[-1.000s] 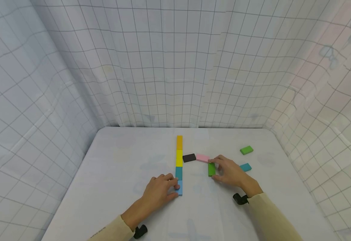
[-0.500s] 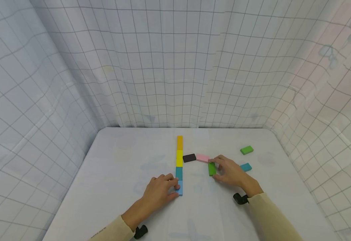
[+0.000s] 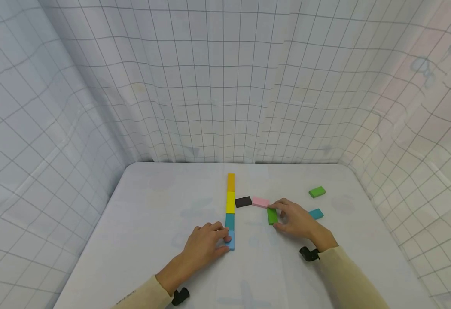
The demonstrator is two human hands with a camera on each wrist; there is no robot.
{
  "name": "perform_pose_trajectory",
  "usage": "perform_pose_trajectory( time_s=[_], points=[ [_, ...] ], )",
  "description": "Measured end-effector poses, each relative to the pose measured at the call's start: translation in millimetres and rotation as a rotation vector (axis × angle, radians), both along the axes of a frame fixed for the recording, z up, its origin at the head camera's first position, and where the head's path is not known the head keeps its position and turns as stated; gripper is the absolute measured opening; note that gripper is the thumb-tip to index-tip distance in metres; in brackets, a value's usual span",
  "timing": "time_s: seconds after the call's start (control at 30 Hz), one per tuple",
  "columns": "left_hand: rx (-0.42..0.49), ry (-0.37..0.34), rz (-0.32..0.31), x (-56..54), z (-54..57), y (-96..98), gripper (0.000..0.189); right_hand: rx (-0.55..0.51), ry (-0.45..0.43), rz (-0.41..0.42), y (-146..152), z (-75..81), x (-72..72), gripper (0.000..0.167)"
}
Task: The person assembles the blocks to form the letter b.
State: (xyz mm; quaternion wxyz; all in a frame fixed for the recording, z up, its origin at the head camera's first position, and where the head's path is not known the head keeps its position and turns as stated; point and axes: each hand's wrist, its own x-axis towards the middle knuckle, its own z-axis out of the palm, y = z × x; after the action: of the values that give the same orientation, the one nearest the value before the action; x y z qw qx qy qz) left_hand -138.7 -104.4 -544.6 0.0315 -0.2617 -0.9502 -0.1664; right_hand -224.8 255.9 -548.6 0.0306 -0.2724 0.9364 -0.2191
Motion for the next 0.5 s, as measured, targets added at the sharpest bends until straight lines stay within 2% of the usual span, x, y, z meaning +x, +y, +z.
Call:
perform_pose_trajectory(
  time_s=[0.5],
  points=[
    [0.007, 0.013, -0.012, -0.2, 0.3, -1.6, 0.021, -0.016, -0.022, -0.001, 2.1, 0.7, -0.2, 0.058]
  ],
)
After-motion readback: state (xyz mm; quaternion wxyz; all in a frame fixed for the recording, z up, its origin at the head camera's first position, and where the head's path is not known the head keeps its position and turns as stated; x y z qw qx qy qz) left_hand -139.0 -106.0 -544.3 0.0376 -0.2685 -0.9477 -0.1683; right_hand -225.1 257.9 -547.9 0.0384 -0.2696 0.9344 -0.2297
